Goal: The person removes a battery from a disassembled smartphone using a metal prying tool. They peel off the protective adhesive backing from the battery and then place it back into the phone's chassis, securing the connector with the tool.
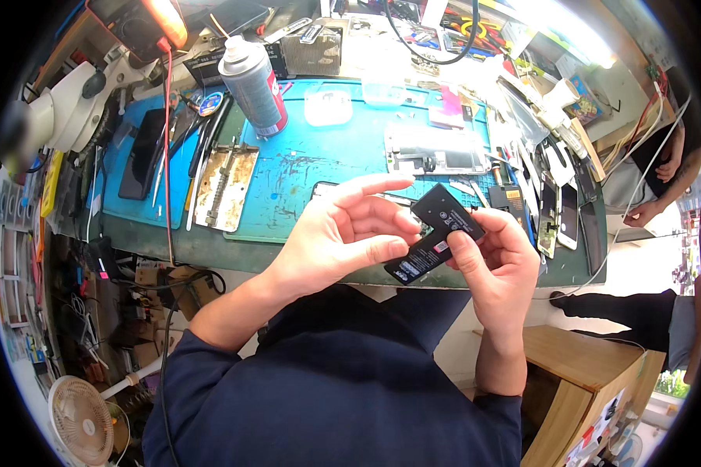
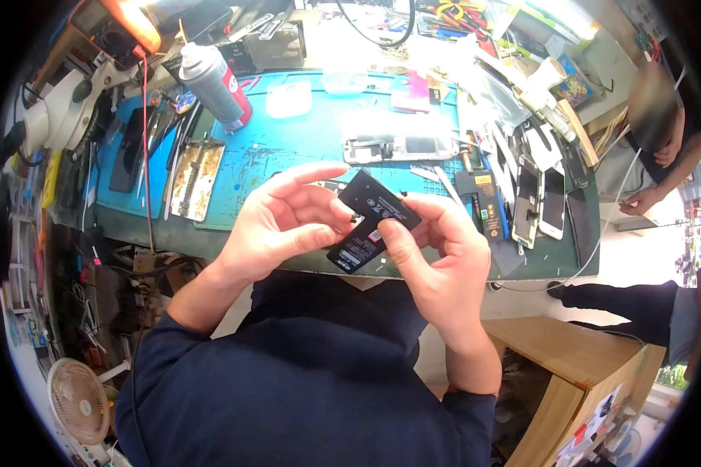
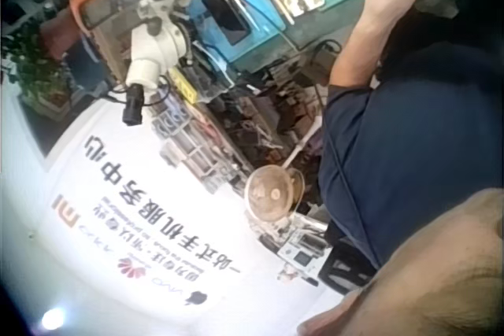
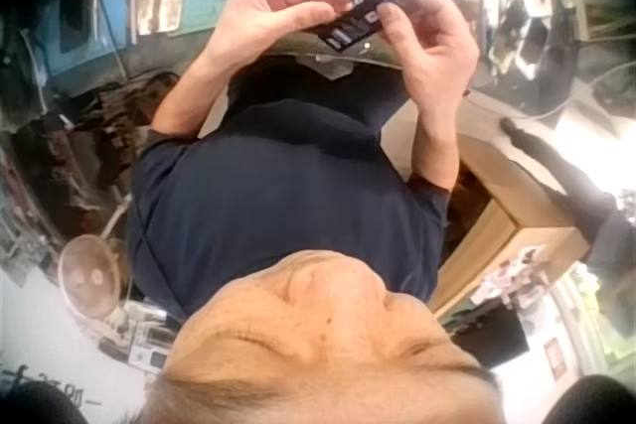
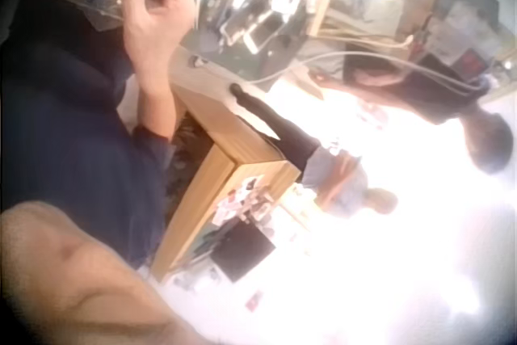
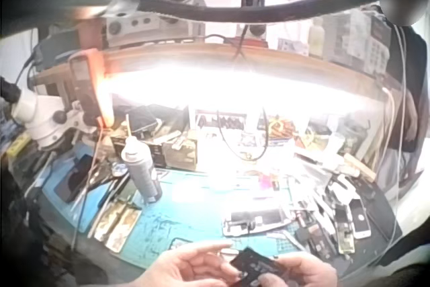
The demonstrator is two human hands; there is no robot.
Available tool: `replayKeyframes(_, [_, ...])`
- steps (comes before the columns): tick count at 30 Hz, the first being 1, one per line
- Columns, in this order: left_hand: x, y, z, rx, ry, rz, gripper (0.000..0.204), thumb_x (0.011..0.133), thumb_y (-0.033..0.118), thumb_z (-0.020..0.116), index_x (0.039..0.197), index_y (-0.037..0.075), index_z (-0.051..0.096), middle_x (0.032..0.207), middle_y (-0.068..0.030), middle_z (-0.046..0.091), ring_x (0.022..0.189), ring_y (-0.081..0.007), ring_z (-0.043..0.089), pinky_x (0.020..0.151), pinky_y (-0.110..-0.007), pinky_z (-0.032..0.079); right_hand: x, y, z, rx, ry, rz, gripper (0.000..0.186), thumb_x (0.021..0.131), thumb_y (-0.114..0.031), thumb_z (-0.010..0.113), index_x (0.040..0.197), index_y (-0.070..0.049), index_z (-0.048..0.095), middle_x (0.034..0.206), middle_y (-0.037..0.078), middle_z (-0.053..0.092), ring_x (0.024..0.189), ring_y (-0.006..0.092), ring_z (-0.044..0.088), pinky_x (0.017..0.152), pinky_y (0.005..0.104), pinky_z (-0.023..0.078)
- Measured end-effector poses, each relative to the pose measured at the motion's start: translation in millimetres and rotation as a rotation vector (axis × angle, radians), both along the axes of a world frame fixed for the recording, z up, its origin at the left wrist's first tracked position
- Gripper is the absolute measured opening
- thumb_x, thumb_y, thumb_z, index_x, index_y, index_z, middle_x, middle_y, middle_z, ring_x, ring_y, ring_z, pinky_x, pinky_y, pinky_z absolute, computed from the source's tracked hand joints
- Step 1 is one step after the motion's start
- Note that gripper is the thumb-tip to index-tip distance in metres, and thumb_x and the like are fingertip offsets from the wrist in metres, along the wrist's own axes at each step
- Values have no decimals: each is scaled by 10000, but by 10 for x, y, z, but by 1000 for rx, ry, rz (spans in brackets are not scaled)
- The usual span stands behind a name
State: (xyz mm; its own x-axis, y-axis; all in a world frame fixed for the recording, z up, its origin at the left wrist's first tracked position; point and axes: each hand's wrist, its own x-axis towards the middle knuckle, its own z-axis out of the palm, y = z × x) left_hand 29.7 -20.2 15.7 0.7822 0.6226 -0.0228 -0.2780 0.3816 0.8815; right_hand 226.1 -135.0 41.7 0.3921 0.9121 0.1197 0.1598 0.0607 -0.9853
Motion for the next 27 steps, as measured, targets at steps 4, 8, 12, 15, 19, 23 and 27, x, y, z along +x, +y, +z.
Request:
replayKeyframes(4, [55,-39,1,75,45,67,600,930,-33,749,1476,0,501,1135,-104,723,1093,-174,702,958,-313,581,-44,-2,-59,22,-4,-25,245,908,-27,793,1119,41,691,952,52,727,758,76,677,674,217,537])
replayKeyframes(8, [88,-57,-24,73,40,112,551,937,-38,739,1442,-3,519,1109,-91,725,1067,-149,702,942,-294,578,-86,-2,-83,54,-64,-44,238,894,-18,799,1101,31,692,942,53,739,754,81,688,674,217,539])
replayKeyframes(12, [92,-80,-13,83,41,144,547,936,-36,742,1435,-2,519,1084,-75,722,1038,-130,699,926,-280,577,-103,-1,-103,69,-132,-57,240,886,-18,803,1095,25,692,926,54,742,733,84,689,659,221,535])
replayKeyframes(15, [88,-80,-16,96,47,161,549,933,-27,751,1431,0,520,1063,-61,719,1016,-119,696,913,-272,575,-113,7,-131,87,-145,-53,245,883,-22,804,1098,27,698,926,57,745,717,89,686,651,226,532])
replayKeyframes(19, [81,-75,20,112,79,152,546,931,-13,761,1424,1,526,1035,-45,722,983,-107,695,894,-264,571,-103,7,-129,85,-161,-50,244,884,-28,803,1103,32,713,932,64,750,703,94,680,645,230,529])
replayKeyframes(23, [90,-75,41,109,87,142,516,930,-10,764,1397,0,544,1016,-42,726,966,-101,696,879,-258,570,-77,-13,-125,79,-165,-38,238,885,-26,803,1099,35,719,943,70,753,698,95,677,644,230,526])
replayKeyframes(27, [102,-74,45,72,82,131,479,927,-6,769,1361,2,568,1013,-43,728,963,-97,696,874,-251,570,-92,-19,-136,99,-149,-48,236,883,-22,804,1096,34,720,931,69,750,691,91,663,643,231,525])
